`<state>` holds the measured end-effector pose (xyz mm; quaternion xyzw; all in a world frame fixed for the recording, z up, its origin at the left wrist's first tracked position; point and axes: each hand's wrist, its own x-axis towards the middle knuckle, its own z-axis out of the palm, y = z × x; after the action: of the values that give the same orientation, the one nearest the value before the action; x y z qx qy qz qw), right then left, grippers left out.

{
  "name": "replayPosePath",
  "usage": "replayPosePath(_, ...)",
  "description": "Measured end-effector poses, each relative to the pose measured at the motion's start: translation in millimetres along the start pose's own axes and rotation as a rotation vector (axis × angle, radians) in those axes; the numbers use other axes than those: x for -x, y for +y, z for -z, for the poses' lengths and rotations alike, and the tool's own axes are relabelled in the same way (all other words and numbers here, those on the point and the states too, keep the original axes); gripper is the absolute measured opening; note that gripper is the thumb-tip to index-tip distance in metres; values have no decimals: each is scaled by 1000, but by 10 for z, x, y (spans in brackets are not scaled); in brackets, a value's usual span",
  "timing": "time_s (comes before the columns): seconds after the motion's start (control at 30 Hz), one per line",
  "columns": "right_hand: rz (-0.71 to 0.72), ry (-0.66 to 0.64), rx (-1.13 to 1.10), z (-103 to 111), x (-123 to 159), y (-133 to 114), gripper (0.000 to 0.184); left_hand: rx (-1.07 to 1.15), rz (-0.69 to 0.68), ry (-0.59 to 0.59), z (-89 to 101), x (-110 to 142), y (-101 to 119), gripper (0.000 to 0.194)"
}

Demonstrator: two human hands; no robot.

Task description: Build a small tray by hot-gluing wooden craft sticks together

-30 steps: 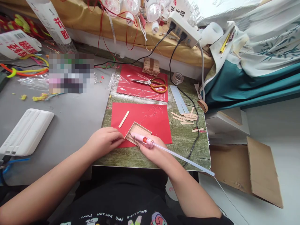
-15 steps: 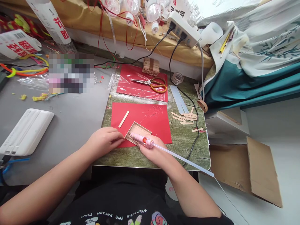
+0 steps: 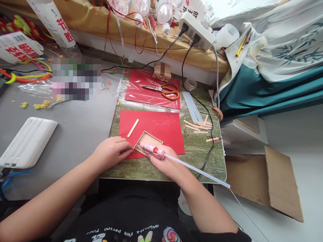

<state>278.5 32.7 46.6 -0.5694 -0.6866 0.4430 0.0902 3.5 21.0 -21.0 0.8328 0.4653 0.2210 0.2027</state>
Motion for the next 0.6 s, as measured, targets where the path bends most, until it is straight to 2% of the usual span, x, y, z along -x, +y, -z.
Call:
replayPosePath(0.3, 37, -46, -33, 48, -10, -63, 43, -10, 0, 5, 18, -5, 19, 22)
replayPosePath(0.6, 50, -37, -37, 75, -29, -79, 43, -15, -15, 4, 9, -7, 4, 21)
